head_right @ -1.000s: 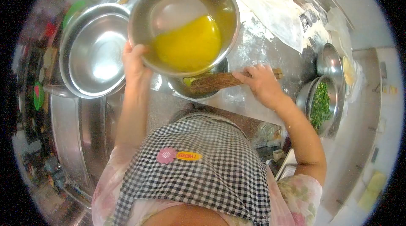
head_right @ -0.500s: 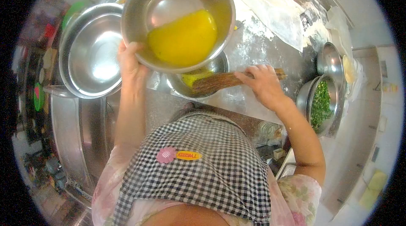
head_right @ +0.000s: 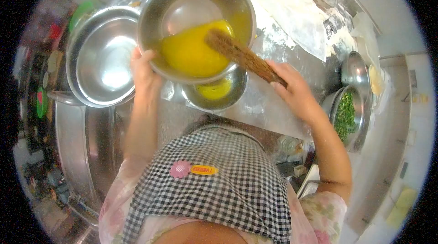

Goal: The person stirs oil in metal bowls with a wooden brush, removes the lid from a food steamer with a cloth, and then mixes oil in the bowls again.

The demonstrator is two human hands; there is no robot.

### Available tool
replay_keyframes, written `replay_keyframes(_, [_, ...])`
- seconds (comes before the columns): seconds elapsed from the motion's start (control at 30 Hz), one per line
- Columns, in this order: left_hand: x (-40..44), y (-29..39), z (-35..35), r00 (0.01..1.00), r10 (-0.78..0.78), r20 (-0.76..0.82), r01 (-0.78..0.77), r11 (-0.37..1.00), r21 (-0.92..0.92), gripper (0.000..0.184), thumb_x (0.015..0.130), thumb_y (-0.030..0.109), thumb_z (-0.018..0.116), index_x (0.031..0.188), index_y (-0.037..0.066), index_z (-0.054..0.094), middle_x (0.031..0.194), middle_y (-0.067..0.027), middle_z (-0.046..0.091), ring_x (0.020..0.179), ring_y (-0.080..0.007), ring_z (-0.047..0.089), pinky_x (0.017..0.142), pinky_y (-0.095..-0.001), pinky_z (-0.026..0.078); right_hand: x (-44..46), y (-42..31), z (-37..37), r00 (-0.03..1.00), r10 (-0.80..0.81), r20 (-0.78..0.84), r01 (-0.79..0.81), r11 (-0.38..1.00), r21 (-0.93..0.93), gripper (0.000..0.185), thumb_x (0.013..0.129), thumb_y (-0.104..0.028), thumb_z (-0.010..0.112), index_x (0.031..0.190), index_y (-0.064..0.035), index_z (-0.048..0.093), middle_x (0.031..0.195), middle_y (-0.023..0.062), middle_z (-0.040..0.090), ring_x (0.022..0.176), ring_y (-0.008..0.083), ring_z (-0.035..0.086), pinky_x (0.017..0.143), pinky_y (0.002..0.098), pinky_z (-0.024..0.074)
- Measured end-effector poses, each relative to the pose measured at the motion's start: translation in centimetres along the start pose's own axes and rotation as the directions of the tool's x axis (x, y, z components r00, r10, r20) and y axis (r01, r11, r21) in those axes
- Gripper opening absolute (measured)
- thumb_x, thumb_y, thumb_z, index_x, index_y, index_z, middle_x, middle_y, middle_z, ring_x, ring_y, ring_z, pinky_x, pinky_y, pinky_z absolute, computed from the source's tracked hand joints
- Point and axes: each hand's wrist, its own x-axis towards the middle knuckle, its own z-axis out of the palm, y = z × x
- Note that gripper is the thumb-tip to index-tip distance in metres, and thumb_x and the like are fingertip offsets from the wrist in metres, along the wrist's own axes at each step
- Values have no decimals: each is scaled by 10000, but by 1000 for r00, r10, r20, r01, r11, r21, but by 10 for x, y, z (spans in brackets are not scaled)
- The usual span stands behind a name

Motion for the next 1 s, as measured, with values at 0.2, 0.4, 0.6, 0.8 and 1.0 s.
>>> replay_keyframes(0.2, [-4, -3, 3, 1000, -7, -9, 7, 1000, 8, 185, 673, -100, 526, 775, 55, 517, 765, -57, 591, 663, -147, 561, 666, -291, 483, 25, -34, 28, 984, 131, -123, -135, 990, -26, 496, 841, -112, 594, 1310, -19, 464, 1120, 237, 572, 1063, 377, 554, 928, 404, 432])
replay_keyframes(0.4, [-11, -3, 9, 1000, -13, 1, 13, 1000, -1, 184, 677, -102, 525, 771, 57, 517, 764, -57, 592, 647, -141, 555, 658, -277, 481, 28, -31, 43, 982, 169, -83, -173, 984, -41, 501, 852, -132, 593, 1306, 26, 454, 1122, 271, 563, 1057, 394, 549, 932, 417, 427])
replay_keyframes(0.6, [-11, -8, 6, 999, 0, 33, 0, 1000, 14, 183, 678, -101, 525, 771, 56, 519, 775, -62, 601, 649, -139, 561, 653, -273, 484, 11, -27, 46, 989, 148, 19, -147, 989, -28, 519, 847, -127, 597, 1328, -8, 441, 1118, 252, 558, 1060, 387, 542, 923, 421, 431])
replay_keyframes(0.8, [-11, -7, 8, 1000, -12, 15, 12, 1000, -2, 184, 672, -97, 531, 780, 52, 522, 782, -74, 607, 649, -144, 569, 657, -277, 493, -9, -21, 39, 992, 75, 101, -77, 997, 15, 544, 827, -64, 602, 1347, -55, 439, 1085, 203, 564, 1043, 357, 547, 909, 406, 437])
replay_keyframes(1.0, [-10, -8, 7, 999, 0, 50, 1, 1000, -21, 184, 672, -95, 527, 789, 46, 520, 785, -78, 607, 654, -149, 575, 670, -283, 504, 6, -11, 30, 995, -71, -70, 69, 997, -29, 564, 798, 19, 587, 1340, -64, 455, 1084, 182, 560, 1029, 344, 545, 894, 388, 443])
